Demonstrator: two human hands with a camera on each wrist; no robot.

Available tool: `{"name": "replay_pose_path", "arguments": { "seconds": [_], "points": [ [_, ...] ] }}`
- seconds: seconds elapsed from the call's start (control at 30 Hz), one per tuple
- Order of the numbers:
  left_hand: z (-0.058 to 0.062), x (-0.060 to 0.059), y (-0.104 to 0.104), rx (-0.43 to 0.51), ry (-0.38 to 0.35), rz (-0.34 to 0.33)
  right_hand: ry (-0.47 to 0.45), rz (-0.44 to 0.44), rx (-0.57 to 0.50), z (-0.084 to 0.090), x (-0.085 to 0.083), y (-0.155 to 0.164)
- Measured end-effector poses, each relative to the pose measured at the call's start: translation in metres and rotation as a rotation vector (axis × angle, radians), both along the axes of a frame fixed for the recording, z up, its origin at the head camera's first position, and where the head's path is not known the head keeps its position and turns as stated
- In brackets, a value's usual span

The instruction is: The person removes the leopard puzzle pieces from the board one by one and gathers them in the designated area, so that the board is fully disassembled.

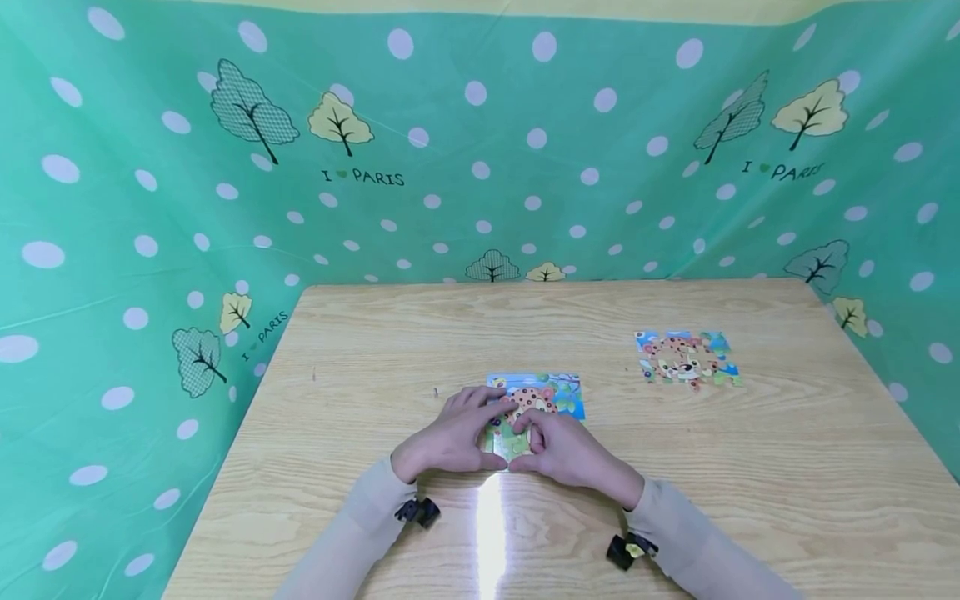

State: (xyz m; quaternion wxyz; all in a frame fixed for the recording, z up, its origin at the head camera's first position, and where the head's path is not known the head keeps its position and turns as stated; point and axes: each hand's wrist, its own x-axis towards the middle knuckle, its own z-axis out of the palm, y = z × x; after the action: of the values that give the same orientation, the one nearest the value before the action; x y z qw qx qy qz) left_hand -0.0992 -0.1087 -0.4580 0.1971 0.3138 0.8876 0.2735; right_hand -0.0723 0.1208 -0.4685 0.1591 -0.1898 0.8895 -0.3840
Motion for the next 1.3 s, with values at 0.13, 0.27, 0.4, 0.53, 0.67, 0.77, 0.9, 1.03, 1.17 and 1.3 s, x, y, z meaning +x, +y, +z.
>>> {"name": "replay_pose_path", "arguments": {
  "seconds": [0.13,0.27,0.4,0.53,0.67,0.77,0.9,1.03,1.17,1.3],
  "points": [
    [-0.0003,-0.0006,0.0001,0.001,0.001,0.002,0.016,0.001,-0.01,-0.0004,0.0005,0.0004],
    [-0.0002,-0.0008,0.0003,0.005,0.002,-0.001,0.039,0.01,-0.023,-0.0005,0.0015,0.0006],
    [0.0006,-0.0009,0.0006,0.01,0.001,-0.005,0.05,0.01,-0.025,-0.0003,0.0016,0.0007],
    [0.0011,-0.0012,0.0008,0.005,0.002,-0.003,0.031,-0.005,-0.031,0.0,-0.0005,0.001],
    [0.0008,-0.0016,0.0008,0.002,0.006,-0.006,0.014,-0.009,-0.034,-0.0011,-0.0028,0.0023],
    [0.0006,-0.0013,0.0008,0.003,0.009,-0.008,0.009,-0.015,-0.045,-0.0022,-0.0028,0.0023],
    [0.0001,-0.0007,0.0009,0.003,0.008,-0.004,-0.004,-0.03,-0.07,-0.0037,-0.002,0.0017],
    [-0.0002,-0.0003,0.0011,-0.007,0.002,0.005,-0.047,-0.057,-0.119,-0.0038,-0.0018,0.0021],
    [-0.0001,-0.0002,0.0015,-0.016,-0.004,0.012,-0.106,-0.059,-0.176,-0.0016,-0.0032,0.0038],
    [-0.0003,0.0,0.0014,-0.021,-0.011,0.017,-0.161,-0.038,-0.225,0.001,-0.0044,0.0057]
  ]
}}
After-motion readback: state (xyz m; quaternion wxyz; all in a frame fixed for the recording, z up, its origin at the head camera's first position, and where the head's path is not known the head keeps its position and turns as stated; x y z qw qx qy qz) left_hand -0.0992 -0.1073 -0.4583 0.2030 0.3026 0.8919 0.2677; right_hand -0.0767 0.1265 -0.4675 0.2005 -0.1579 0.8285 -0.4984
